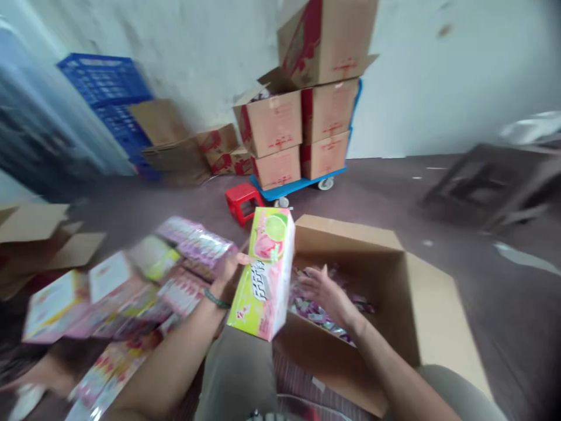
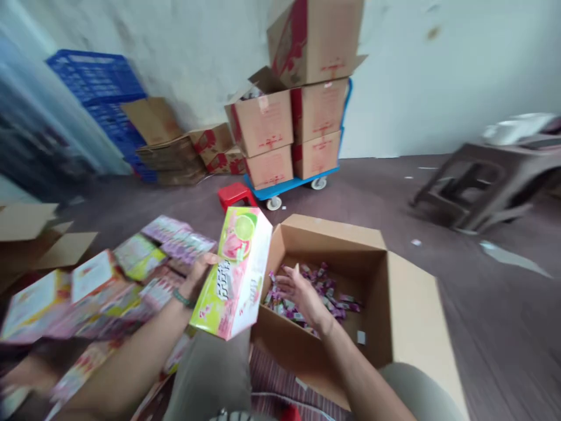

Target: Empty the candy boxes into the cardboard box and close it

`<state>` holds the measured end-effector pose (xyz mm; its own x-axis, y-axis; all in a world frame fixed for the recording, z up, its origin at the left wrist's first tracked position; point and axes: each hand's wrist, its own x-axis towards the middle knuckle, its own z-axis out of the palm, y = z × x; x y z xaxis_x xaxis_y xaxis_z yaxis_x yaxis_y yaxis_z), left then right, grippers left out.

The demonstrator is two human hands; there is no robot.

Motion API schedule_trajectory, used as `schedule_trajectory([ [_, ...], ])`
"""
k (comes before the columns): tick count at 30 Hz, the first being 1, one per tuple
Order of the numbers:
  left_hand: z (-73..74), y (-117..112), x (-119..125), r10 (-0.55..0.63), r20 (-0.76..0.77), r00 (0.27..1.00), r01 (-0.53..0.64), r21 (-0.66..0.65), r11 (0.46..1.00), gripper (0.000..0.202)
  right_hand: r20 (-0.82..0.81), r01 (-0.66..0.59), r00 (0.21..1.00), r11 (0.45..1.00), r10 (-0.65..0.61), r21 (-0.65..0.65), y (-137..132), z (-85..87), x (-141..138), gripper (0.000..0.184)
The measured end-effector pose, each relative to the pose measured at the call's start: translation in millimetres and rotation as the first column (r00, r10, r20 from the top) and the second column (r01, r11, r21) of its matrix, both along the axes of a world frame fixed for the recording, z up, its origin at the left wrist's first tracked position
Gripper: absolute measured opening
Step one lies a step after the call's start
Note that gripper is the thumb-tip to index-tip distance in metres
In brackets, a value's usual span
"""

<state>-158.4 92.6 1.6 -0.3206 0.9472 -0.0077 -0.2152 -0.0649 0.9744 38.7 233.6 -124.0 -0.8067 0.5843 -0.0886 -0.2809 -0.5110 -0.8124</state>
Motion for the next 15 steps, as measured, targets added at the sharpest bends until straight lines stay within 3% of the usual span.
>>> schedule_trajectory([
  [3, -30.5, 64.2, 45.2, -0.200, 0.236, 0.951, 0.234, -0.127, 0.964, 0.066, -0.137, 0.082, 0.987, 0.996, -0.087, -0.037, 7.2, 4.6, 10.6, 0.080],
  [7, -60.5, 119.4, 69.4, -0.280, 0.284, 0.917, 0.357, -0.270, 0.894, 0.063, -0.118, 0.206, 0.968, 0.969, -0.223, -0.137, 34.0, 2.7, 36.3, 0.072],
  [11, -76.1, 143.6, 63.8, -0.297, 0.335, 0.894, 0.383, -0.227, 0.895, 0.066, -0.065, 0.224, 0.968, 0.950, -0.243, -0.216, 55.8, 3.2, 44.6, 0.062],
  [15, -95.6, 148.0, 61.3, -0.291, 0.471, 0.833, 0.415, -0.184, 0.891, 0.068, 0.058, 0.191, 0.981, 0.956, -0.183, -0.220, 60.6, 12.8, 37.0, 0.061],
])
